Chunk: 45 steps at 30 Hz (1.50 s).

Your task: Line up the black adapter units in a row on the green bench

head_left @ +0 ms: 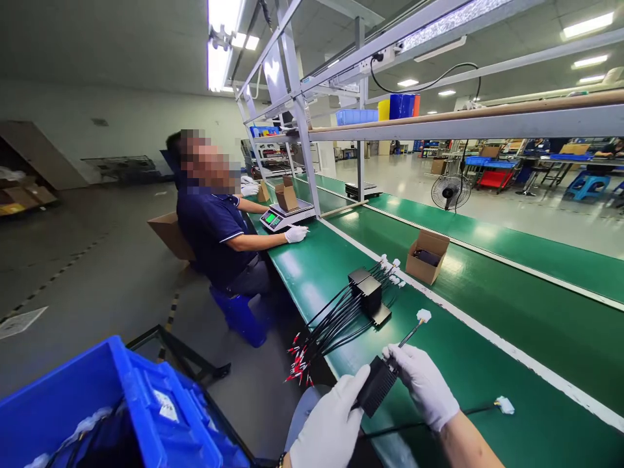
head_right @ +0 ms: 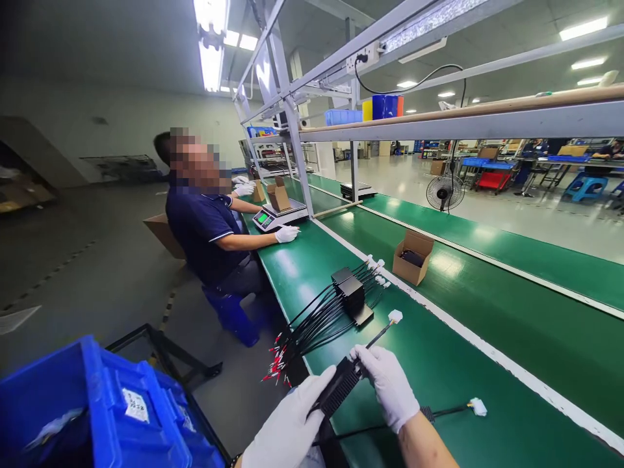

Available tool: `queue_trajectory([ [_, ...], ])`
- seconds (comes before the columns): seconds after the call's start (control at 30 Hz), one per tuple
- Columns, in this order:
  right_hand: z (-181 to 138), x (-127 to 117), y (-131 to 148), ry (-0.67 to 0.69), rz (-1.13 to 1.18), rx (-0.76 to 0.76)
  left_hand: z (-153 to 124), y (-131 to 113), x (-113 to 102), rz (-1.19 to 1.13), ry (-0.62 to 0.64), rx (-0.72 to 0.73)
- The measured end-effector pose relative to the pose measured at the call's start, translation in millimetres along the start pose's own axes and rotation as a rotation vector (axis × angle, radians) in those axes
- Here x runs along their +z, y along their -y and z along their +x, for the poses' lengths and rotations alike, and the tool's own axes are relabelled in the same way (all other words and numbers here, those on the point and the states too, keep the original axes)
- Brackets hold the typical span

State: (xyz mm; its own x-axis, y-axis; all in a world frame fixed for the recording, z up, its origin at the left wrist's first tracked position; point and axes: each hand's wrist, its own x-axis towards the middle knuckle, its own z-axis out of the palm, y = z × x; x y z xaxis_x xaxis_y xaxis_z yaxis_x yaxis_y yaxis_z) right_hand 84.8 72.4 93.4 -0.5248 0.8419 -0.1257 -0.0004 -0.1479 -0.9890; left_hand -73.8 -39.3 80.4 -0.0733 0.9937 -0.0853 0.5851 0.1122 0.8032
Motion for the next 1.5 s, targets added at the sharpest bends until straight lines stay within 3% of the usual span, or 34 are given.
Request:
queue_trajectory([
  [0.13, 3, -9, 1, -0.024, -0.199, 0.0, 4, 6, -13, -0.033, 0.047, -0.071],
  [0.27, 20, -40, -2, -0.202, -0.342, 0.037, 7, 21, -32, 0.0, 0.126, -0.082],
  [0.37, 52, -64, -4, -0.313, -0.378, 0.048, 15, 40, -39, -0.002, 0.038, -0.079],
  [0.47, 96, -75, -9, -0.334, -0.409, 0.096, 30, 58, -34, 0.049, -0.022, -0.081],
  [0.63, 161, -73, -27, -0.336, -0.475, 0.234, 57, 74, -23, 0.113, -0.068, -0.12],
  [0.77, 191, -70, -43, -0.333, -0.488, 0.351, 73, 82, -25, 0.104, -0.11, -0.167],
  [1.0, 213, -73, -64, -0.335, -0.504, 0.448, 88, 89, -33, 0.096, -0.113, -0.175],
  [1.5, 222, -80, -76, -0.295, -0.647, 0.438, 94, 98, -32, 0.196, -0.137, -0.208],
])
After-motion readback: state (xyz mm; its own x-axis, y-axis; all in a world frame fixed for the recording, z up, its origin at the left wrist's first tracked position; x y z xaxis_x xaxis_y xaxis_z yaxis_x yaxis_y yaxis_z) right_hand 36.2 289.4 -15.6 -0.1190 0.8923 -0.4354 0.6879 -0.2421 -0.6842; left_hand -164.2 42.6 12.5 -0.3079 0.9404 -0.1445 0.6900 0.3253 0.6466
